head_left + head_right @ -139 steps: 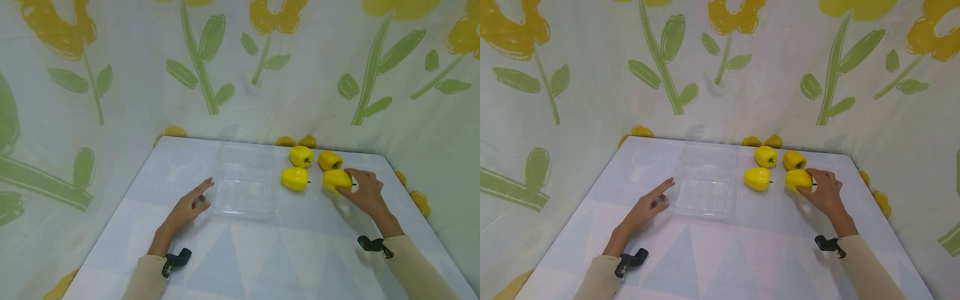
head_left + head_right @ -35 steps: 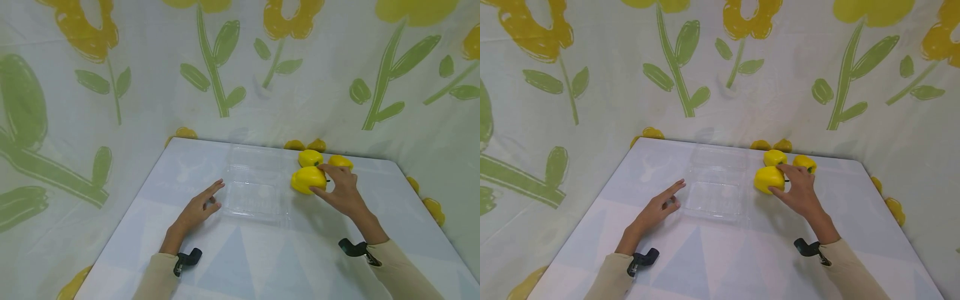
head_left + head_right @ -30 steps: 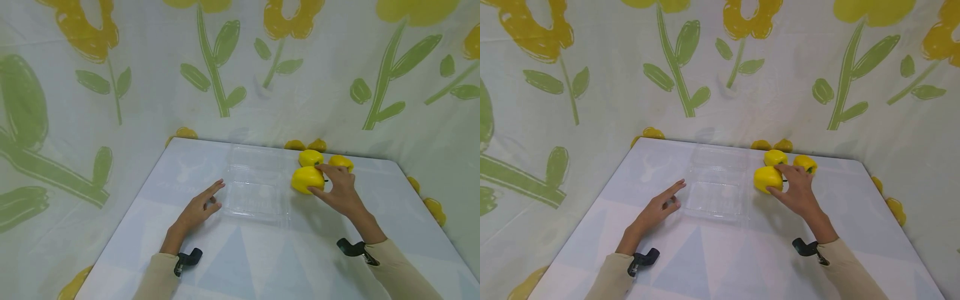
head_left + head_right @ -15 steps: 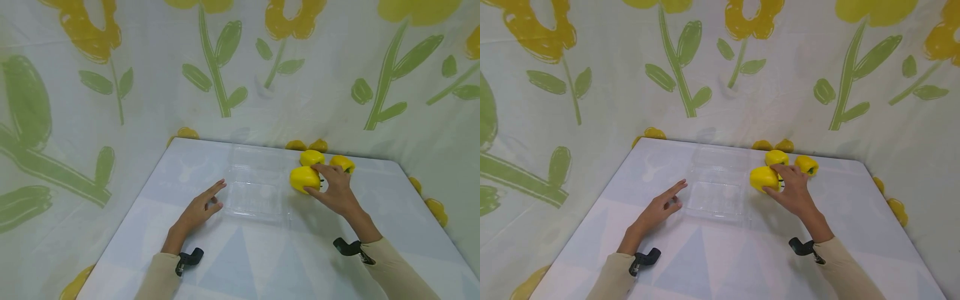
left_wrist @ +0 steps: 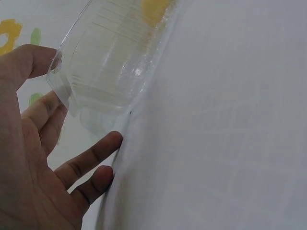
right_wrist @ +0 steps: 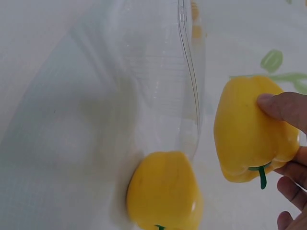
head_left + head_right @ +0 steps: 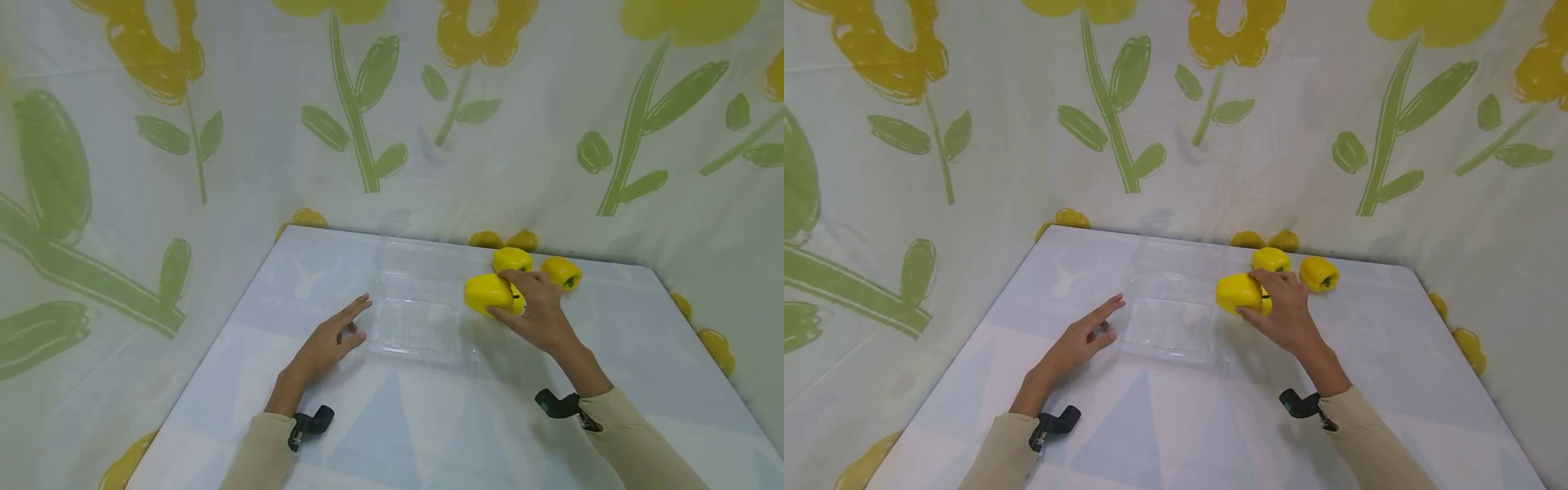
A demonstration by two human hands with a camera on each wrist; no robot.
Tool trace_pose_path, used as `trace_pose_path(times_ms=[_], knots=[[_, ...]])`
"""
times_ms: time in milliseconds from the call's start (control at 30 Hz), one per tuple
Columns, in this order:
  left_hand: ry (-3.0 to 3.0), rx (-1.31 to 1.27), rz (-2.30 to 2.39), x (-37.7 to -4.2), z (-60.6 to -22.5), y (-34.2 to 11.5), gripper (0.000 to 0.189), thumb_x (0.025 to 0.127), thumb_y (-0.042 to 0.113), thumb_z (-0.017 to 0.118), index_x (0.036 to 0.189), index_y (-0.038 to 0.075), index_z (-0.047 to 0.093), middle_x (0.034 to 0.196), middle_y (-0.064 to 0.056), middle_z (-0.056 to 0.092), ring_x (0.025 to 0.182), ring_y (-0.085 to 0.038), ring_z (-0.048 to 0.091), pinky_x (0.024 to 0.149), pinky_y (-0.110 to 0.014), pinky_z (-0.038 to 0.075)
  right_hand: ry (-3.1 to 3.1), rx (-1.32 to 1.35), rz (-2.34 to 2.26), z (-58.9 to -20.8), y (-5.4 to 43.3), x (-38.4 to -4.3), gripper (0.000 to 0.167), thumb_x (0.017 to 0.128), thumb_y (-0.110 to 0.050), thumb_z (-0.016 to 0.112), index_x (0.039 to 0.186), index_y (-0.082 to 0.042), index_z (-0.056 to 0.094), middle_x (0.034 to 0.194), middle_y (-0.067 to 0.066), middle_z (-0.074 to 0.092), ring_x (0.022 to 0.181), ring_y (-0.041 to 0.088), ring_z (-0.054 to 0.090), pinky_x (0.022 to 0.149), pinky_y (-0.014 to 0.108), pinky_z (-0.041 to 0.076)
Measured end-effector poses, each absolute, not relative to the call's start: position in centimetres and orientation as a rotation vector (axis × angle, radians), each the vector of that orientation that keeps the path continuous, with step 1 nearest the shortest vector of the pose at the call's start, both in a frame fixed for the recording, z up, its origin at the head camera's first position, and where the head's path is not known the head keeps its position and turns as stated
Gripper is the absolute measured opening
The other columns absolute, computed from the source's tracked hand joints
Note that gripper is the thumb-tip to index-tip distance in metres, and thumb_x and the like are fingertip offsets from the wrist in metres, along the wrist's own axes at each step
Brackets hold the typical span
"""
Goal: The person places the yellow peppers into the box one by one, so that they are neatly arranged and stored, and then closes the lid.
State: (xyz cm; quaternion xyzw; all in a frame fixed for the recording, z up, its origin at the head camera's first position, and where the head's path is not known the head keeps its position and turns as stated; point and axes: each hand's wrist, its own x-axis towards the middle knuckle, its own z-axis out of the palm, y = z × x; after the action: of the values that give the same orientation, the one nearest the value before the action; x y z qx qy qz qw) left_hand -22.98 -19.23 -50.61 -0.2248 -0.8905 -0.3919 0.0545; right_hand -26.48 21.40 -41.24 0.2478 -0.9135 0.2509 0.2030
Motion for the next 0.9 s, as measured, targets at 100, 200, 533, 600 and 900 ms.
trace_pose_path(times_ms=[100, 200, 533, 600, 900], knots=[[-2.706, -0.692, -1.2, -23.0, -50.7, -19.2, 0.061, 0.1, 0.029, 0.062, 0.156, 0.027, 0.037, 0.162, 0.015, 0.026, 0.096, -0.011, 0.054, 0.071, -0.03, 0.046, -2.544, 0.703, 0.71, -41.4, 21.2, -26.4, 0.065, 0.074, -0.022, 0.09, 0.13, -0.007, 0.06, 0.124, 0.011, 0.064, 0.105, 0.034, 0.044, 0.082, 0.057, 0.025], [-2.713, -0.696, -1.207, -23.0, -50.8, -19.3, 0.061, 0.1, 0.029, 0.061, 0.156, 0.027, 0.037, 0.162, 0.016, 0.025, 0.096, -0.01, 0.054, 0.071, -0.03, 0.046, -2.547, 0.704, 0.72, -41.5, 20.9, -26.4, 0.065, 0.075, -0.022, 0.09, 0.131, -0.006, 0.06, 0.125, 0.011, 0.064, 0.106, 0.034, 0.043, 0.083, 0.056, 0.025], [-2.725, -0.692, -1.201, -23.2, -50.9, -19.4, 0.062, 0.101, 0.032, 0.061, 0.157, 0.029, 0.036, 0.162, 0.019, 0.024, 0.097, -0.01, 0.054, 0.072, -0.029, 0.046, -2.524, 0.73, 0.716, -41.5, 20.0, -26.7, 0.065, 0.075, -0.024, 0.09, 0.13, -0.007, 0.061, 0.128, 0.012, 0.063, 0.107, 0.035, 0.043, 0.086, 0.055, 0.025], [-2.723, -0.698, -1.199, -23.2, -51.0, -19.4, 0.062, 0.101, 0.031, 0.061, 0.157, 0.028, 0.036, 0.162, 0.018, 0.024, 0.097, -0.011, 0.054, 0.072, -0.029, 0.046, -2.528, 0.724, 0.723, -41.6, 19.8, -26.7, 0.065, 0.075, -0.024, 0.09, 0.13, -0.007, 0.06, 0.128, 0.012, 0.063, 0.109, 0.035, 0.043, 0.087, 0.057, 0.025], [-2.719, -0.692, -1.194, -23.2, -50.8, -19.4, 0.061, 0.1, 0.031, 0.061, 0.156, 0.027, 0.037, 0.162, 0.019, 0.024, 0.097, -0.01, 0.053, 0.072, -0.03, 0.046, -2.537, 0.73, 0.754, -41.9, 19.2, -26.9, 0.063, 0.076, -0.025, 0.089, 0.13, -0.009, 0.06, 0.129, 0.011, 0.063, 0.11, 0.035, 0.044, 0.082, 0.054, 0.024]])
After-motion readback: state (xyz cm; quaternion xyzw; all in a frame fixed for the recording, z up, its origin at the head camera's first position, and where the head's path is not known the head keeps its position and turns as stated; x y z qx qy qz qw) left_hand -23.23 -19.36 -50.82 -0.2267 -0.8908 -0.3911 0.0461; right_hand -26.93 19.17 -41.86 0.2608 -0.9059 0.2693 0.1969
